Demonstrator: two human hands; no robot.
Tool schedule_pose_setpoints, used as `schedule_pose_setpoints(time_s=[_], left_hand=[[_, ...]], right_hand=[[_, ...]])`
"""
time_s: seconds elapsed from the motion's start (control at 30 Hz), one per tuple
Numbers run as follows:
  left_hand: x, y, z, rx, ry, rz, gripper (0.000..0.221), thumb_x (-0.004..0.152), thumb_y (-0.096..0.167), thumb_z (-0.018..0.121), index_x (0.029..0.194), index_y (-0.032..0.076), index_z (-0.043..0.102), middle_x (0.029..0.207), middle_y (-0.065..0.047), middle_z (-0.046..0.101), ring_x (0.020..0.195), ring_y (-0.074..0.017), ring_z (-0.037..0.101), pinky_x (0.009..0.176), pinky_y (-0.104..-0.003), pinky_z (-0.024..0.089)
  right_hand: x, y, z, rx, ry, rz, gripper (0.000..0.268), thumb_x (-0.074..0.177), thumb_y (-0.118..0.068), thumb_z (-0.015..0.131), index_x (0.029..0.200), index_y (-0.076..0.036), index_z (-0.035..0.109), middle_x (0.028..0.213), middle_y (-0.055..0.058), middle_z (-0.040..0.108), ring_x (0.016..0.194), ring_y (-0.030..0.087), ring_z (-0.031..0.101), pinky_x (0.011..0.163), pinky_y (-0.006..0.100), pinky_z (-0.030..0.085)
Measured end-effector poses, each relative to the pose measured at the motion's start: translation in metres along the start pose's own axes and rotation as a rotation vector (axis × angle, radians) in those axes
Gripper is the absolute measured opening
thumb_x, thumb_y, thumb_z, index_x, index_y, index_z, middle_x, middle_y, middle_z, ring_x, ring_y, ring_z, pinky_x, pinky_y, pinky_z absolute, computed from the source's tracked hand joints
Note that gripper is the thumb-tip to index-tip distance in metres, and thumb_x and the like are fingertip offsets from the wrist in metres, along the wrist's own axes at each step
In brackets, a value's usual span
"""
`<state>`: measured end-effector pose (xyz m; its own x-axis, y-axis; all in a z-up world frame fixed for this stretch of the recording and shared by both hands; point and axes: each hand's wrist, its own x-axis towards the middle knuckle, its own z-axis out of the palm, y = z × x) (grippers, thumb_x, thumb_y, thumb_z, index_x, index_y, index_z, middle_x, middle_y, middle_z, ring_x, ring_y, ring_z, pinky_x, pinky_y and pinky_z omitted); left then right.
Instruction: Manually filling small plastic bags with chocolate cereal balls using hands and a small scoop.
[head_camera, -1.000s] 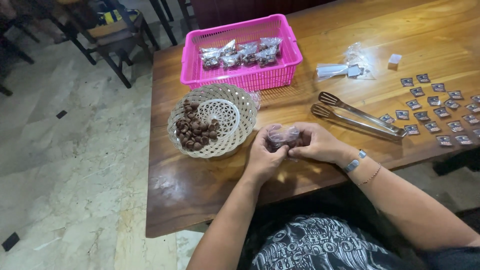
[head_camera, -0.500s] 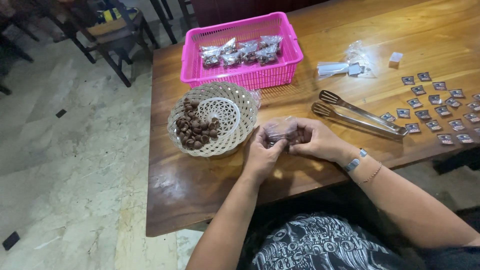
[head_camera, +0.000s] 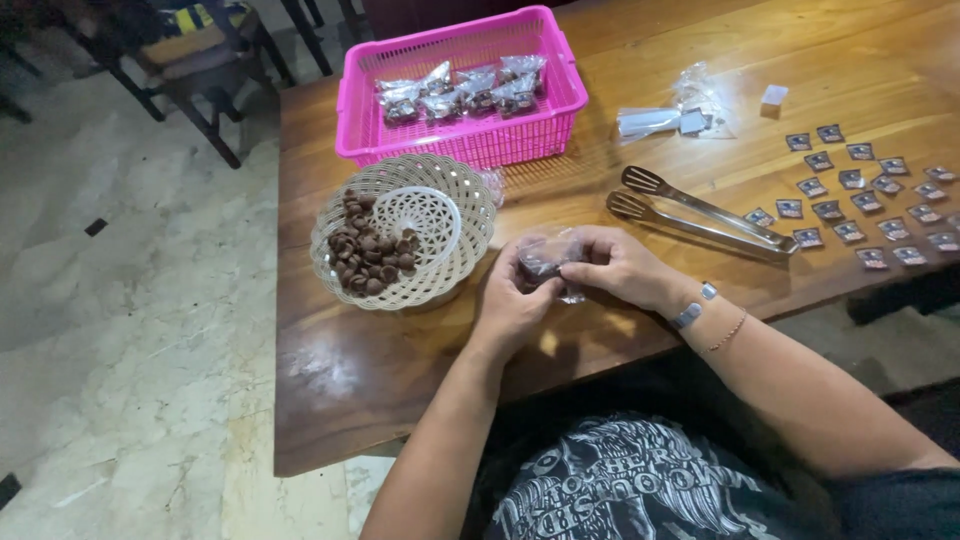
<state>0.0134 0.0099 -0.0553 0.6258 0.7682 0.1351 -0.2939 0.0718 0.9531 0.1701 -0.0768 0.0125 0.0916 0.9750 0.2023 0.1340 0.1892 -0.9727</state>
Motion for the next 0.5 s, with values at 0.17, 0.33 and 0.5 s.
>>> schedule_pose_setpoints(time_s=[0.17, 0.33, 0.5], left_hand=[[-0.003, 0.003, 0.001, -0.018, -0.024, 0.002, 0.071, 0.077, -0.011, 0.076, 0.142, 0.005, 0.052, 0.121, -0.021, 0.065, 0.107, -0.0268, 0.067, 0.087, -0.037, 0.063], [-0.006, 0.011, 0.001, -0.011, -0.040, 0.033, 0.070, 0.078, -0.016, 0.074, 0.141, 0.004, 0.052, 0.119, -0.019, 0.064, 0.104, -0.0274, 0.069, 0.080, -0.037, 0.066], [-0.006, 0.009, -0.002, -0.025, -0.062, 0.023, 0.068, 0.080, -0.015, 0.073, 0.141, 0.004, 0.051, 0.118, -0.017, 0.065, 0.103, -0.0257, 0.071, 0.079, -0.037, 0.068]], right_hand=[[-0.002, 0.003, 0.001, -0.048, 0.039, -0.075, 0.010, 0.086, -0.011, 0.077, 0.095, -0.007, 0.074, 0.074, 0.002, 0.064, 0.072, 0.009, 0.059, 0.066, 0.025, 0.051], [-0.003, 0.019, -0.003, 0.083, 0.051, -0.036, 0.006, 0.089, -0.009, 0.074, 0.090, -0.004, 0.071, 0.071, 0.003, 0.062, 0.067, 0.008, 0.061, 0.060, 0.026, 0.056], [0.001, 0.019, -0.002, 0.095, 0.053, -0.029, 0.006, 0.088, -0.006, 0.076, 0.087, -0.004, 0.070, 0.070, 0.002, 0.063, 0.065, 0.008, 0.063, 0.060, 0.026, 0.056]])
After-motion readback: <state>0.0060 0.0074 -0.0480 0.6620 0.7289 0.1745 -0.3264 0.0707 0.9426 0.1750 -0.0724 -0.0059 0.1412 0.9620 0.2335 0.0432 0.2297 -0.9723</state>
